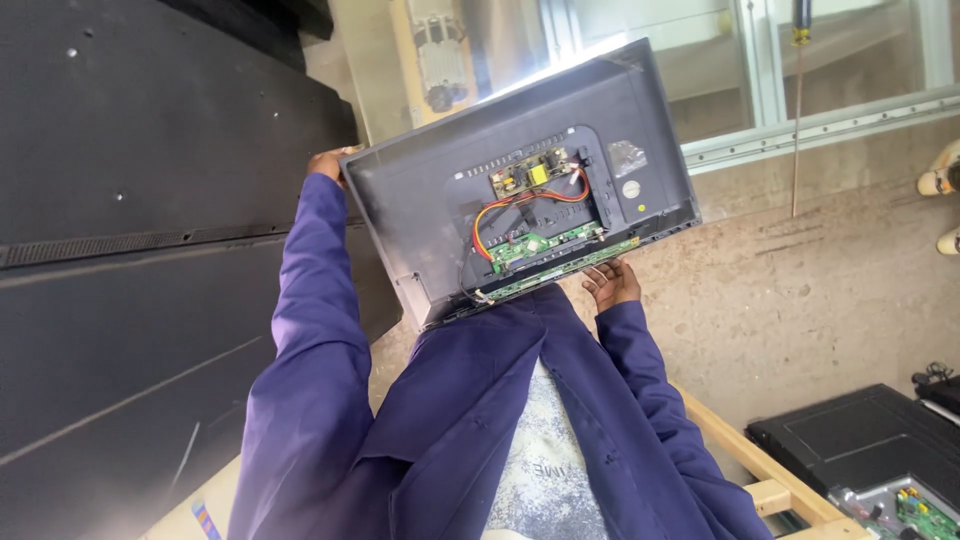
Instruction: The person manipulates internal components of a television by hand and using a screwdriver, including disconnecting wires, removing a side panel, and handling a small circuit board component before reassembling the unit.
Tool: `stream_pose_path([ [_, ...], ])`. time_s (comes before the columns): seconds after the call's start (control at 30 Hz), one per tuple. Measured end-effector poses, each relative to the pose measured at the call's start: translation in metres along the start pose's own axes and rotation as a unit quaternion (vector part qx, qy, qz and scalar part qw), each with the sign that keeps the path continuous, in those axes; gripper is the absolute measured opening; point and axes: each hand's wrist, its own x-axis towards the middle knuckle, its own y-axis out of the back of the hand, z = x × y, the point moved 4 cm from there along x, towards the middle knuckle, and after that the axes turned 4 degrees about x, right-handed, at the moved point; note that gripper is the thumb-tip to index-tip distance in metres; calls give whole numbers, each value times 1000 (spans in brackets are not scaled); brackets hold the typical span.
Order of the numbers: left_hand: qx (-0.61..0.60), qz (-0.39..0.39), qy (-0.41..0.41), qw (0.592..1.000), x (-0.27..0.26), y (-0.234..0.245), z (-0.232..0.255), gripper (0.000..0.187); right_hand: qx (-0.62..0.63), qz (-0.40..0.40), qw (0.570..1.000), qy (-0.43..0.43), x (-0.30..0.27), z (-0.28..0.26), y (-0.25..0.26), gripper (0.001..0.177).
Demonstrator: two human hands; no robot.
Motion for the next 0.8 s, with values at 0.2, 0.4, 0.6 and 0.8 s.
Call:
stream_pose_path([
  [0.2, -53, -17, 7, 998, -48, 14, 10, 24, 2, -4, 1000, 5, 2, 3, 5, 34],
  [0.4, 247, -34, -38, 968, -98, -2, 25, 28, -18, -5, 1000, -3, -3, -2, 1, 30],
  [0.6, 520, -47, -56, 851, -70, 10, -22, 36, -17, -21, 1000, -5, -9, -8, -6, 29],
  [0.8, 718, -92, -85, 684, -38, -11, -52, 43, -19, -8, 1000, -5, -16, -8, -9, 29],
])
